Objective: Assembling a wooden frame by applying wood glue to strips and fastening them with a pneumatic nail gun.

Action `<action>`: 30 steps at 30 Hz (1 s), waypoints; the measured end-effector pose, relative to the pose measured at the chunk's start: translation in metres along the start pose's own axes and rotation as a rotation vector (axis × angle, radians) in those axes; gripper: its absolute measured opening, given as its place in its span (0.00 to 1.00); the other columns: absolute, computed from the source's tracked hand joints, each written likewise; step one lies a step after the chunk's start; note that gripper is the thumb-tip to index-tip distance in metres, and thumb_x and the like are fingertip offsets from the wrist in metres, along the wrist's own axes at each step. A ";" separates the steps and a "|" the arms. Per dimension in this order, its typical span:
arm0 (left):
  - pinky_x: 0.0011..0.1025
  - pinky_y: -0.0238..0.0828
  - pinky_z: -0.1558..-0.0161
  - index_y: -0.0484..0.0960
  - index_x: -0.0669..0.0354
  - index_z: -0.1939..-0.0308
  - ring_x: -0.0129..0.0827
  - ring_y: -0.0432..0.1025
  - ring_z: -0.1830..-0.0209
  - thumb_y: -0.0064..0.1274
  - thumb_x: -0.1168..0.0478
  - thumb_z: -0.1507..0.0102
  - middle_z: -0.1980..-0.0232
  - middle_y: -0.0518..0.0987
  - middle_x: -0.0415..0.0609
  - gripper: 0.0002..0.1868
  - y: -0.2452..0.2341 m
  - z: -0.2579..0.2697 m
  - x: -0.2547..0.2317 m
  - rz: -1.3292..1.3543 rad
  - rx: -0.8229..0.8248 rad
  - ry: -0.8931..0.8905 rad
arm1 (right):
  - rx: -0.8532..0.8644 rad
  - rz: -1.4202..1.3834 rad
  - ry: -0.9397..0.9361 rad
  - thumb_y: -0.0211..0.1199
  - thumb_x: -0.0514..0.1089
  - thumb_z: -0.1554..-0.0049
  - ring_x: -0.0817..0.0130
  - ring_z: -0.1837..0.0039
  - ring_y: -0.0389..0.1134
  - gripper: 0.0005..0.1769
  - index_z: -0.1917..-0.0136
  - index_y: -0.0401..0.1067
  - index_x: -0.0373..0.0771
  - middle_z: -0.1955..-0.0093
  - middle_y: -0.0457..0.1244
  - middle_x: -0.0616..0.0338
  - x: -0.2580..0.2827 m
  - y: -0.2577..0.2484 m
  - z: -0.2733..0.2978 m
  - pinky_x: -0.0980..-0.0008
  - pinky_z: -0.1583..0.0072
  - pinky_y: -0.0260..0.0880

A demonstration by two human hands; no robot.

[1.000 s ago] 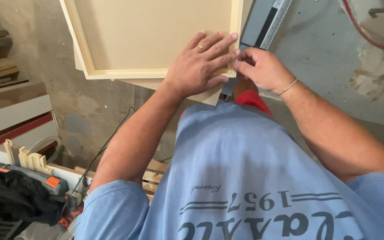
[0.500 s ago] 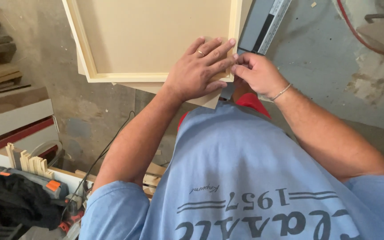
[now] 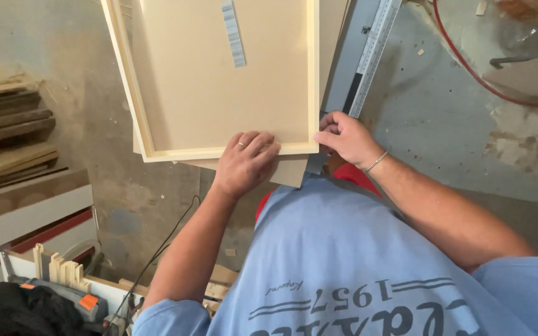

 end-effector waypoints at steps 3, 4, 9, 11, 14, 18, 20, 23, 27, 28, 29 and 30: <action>0.32 0.70 0.59 0.81 0.41 0.59 0.36 0.72 0.60 0.55 0.60 0.41 0.59 0.74 0.39 0.07 -0.002 -0.004 -0.004 0.029 -0.030 0.006 | -0.013 -0.019 0.016 0.69 0.40 0.41 0.69 0.62 0.72 0.17 0.43 0.67 0.35 0.61 0.69 0.54 0.006 -0.001 0.002 0.71 0.59 0.77; 0.32 0.71 0.59 0.81 0.43 0.60 0.37 0.72 0.62 0.54 0.62 0.40 0.61 0.74 0.41 0.06 -0.004 -0.006 -0.005 0.051 -0.056 0.011 | -0.016 -0.023 0.015 0.69 0.41 0.41 0.68 0.61 0.73 0.17 0.43 0.67 0.35 0.61 0.70 0.54 0.006 -0.003 0.001 0.69 0.59 0.77; 0.32 0.71 0.58 0.82 0.43 0.59 0.36 0.72 0.63 0.52 0.61 0.38 0.63 0.72 0.40 0.06 0.006 -0.008 -0.001 0.024 -0.044 0.017 | -0.037 -0.019 -0.023 0.69 0.41 0.41 0.70 0.62 0.72 0.16 0.44 0.68 0.35 0.61 0.69 0.56 0.015 -0.009 -0.004 0.71 0.61 0.77; 0.32 0.71 0.58 0.82 0.44 0.58 0.36 0.72 0.62 0.51 0.61 0.37 0.63 0.72 0.40 0.06 0.008 -0.012 0.002 0.032 -0.035 0.019 | -0.048 -0.017 -0.047 0.69 0.41 0.41 0.72 0.63 0.72 0.14 0.45 0.69 0.36 0.63 0.69 0.58 0.024 -0.010 -0.004 0.72 0.62 0.76; 0.33 0.72 0.56 0.82 0.44 0.57 0.36 0.72 0.61 0.52 0.61 0.38 0.62 0.72 0.41 0.08 0.012 -0.018 0.007 0.016 -0.013 0.026 | -0.068 -0.016 -0.061 0.69 0.41 0.41 0.71 0.63 0.72 0.13 0.45 0.70 0.36 0.63 0.69 0.57 0.032 -0.012 -0.009 0.70 0.62 0.77; 0.32 0.72 0.57 0.81 0.44 0.59 0.37 0.71 0.63 0.52 0.63 0.40 0.64 0.71 0.41 0.08 0.014 -0.028 0.015 0.009 -0.047 0.034 | -0.090 -0.012 -0.109 0.69 0.41 0.40 0.72 0.63 0.72 0.14 0.44 0.69 0.36 0.62 0.69 0.57 0.039 -0.020 -0.021 0.72 0.61 0.76; 0.33 0.72 0.57 0.81 0.44 0.59 0.37 0.71 0.63 0.52 0.62 0.39 0.64 0.71 0.42 0.07 0.016 -0.034 0.019 0.004 -0.046 0.034 | -0.098 0.000 -0.126 0.69 0.41 0.40 0.72 0.63 0.72 0.14 0.44 0.69 0.35 0.62 0.69 0.57 0.042 -0.025 -0.029 0.72 0.61 0.76; 0.33 0.72 0.56 0.81 0.44 0.61 0.37 0.71 0.63 0.52 0.62 0.39 0.64 0.71 0.42 0.06 0.019 -0.042 0.025 -0.012 -0.048 0.021 | -0.116 -0.007 -0.151 0.68 0.41 0.39 0.71 0.64 0.71 0.13 0.45 0.69 0.35 0.63 0.68 0.56 0.045 -0.031 -0.039 0.73 0.62 0.74; 0.31 0.71 0.57 0.80 0.42 0.62 0.36 0.70 0.62 0.52 0.60 0.40 0.65 0.70 0.40 0.05 0.026 -0.042 0.030 -0.024 -0.069 0.008 | -0.114 -0.033 -0.151 0.68 0.41 0.39 0.71 0.64 0.71 0.13 0.45 0.69 0.35 0.64 0.67 0.57 0.048 -0.033 -0.042 0.74 0.63 0.73; 0.31 0.71 0.57 0.79 0.42 0.63 0.36 0.70 0.62 0.53 0.58 0.41 0.65 0.70 0.40 0.03 0.027 -0.043 0.031 -0.023 -0.070 0.002 | -0.111 -0.028 -0.160 0.69 0.41 0.39 0.71 0.65 0.70 0.12 0.46 0.69 0.35 0.64 0.66 0.57 0.051 -0.033 -0.042 0.75 0.63 0.72; 0.31 0.71 0.57 0.79 0.42 0.63 0.36 0.70 0.62 0.53 0.58 0.41 0.65 0.70 0.40 0.03 0.027 -0.047 0.028 -0.019 -0.066 0.002 | -0.114 -0.031 -0.156 0.69 0.41 0.39 0.71 0.65 0.70 0.12 0.46 0.69 0.35 0.64 0.66 0.57 0.048 -0.033 -0.045 0.75 0.63 0.72; 0.31 0.71 0.57 0.78 0.43 0.64 0.36 0.70 0.61 0.54 0.55 0.39 0.65 0.69 0.40 0.03 0.025 -0.050 0.029 -0.008 -0.076 -0.032 | -0.100 -0.004 -0.199 0.68 0.41 0.38 0.70 0.65 0.71 0.12 0.47 0.69 0.35 0.65 0.66 0.55 0.050 -0.033 -0.046 0.73 0.64 0.72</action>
Point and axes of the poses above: each hand's wrist, its own z-axis away from the middle knuckle, its own y-axis out of the palm, x = y × z, the point moved 9 cm from there along -z, towards the middle knuckle
